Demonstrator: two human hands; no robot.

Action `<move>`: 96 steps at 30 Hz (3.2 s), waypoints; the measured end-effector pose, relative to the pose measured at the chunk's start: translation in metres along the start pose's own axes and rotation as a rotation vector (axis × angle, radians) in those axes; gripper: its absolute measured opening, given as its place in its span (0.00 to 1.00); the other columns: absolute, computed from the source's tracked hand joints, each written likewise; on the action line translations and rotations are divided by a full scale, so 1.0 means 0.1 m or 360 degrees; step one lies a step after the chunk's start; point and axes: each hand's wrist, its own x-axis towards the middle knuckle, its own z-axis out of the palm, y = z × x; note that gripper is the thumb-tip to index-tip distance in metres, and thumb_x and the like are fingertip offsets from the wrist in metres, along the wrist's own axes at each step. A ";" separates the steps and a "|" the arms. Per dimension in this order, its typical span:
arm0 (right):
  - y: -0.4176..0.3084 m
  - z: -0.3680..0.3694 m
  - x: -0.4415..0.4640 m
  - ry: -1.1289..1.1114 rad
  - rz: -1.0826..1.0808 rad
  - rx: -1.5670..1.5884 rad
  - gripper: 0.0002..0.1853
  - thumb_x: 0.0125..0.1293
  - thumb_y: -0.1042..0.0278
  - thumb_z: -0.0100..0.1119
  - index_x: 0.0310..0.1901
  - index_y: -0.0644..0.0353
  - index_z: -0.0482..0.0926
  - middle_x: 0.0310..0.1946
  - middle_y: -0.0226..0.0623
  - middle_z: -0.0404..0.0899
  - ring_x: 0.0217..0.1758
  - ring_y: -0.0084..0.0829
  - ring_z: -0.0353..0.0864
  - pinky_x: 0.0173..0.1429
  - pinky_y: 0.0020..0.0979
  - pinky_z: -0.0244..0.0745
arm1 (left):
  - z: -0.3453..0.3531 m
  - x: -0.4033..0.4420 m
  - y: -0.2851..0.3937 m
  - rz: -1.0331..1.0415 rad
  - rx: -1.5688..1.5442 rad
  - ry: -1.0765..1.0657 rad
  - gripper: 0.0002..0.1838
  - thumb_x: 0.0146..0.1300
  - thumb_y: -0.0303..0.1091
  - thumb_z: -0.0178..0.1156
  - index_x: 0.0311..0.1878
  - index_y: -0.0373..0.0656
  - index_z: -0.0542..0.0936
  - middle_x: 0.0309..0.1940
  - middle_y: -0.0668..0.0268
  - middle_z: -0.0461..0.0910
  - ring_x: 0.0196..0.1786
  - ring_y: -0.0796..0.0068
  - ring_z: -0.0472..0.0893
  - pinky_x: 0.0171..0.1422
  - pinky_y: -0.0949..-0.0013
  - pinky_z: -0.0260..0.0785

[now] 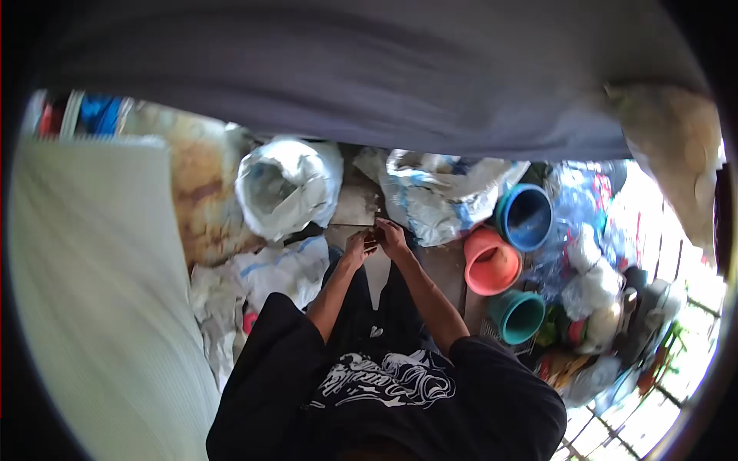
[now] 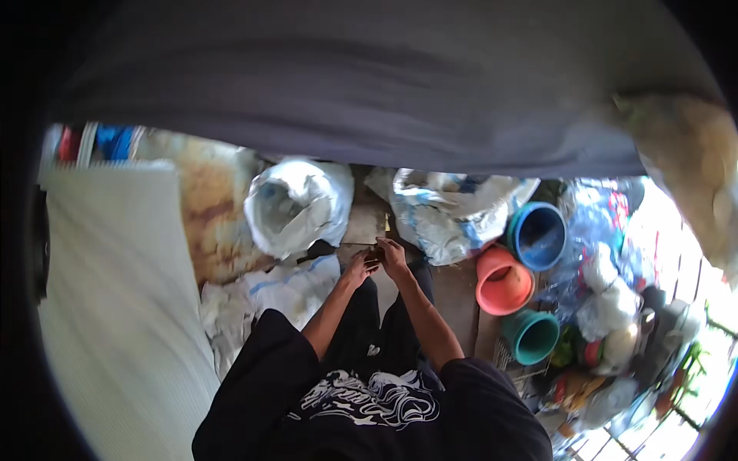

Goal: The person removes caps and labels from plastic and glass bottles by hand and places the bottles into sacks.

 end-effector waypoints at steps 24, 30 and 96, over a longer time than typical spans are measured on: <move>2.17 2.55 2.91 -0.0650 -0.0534 -0.2284 0.14 0.60 0.61 0.56 0.39 0.64 0.82 0.33 0.47 0.83 0.34 0.38 0.83 0.40 0.35 0.78 | -2.49 0.20 1.46 0.0627 -0.0909 0.0047 0.26 0.71 0.36 0.49 0.70 0.47 0.60 0.59 0.58 0.72 0.52 0.61 0.79 0.55 0.61 0.73; 2.21 2.93 3.85 -0.0797 -0.0360 -0.3630 0.27 0.56 0.52 0.62 0.56 0.57 0.74 0.44 0.45 0.81 0.45 0.47 0.80 0.53 0.45 0.73 | -2.97 1.28 2.03 0.0611 -0.1042 0.0535 0.28 0.68 0.37 0.53 0.69 0.47 0.60 0.58 0.57 0.70 0.54 0.58 0.77 0.57 0.60 0.72; 1.37 1.68 1.39 -0.1520 -0.0087 -0.1867 0.32 0.62 0.64 0.59 0.64 0.67 0.59 0.50 0.43 0.75 0.48 0.33 0.78 0.52 0.33 0.74 | -2.31 0.25 2.05 0.0490 -0.0898 0.0013 0.24 0.67 0.51 0.52 0.55 0.40 0.73 0.45 0.56 0.79 0.49 0.63 0.79 0.54 0.56 0.72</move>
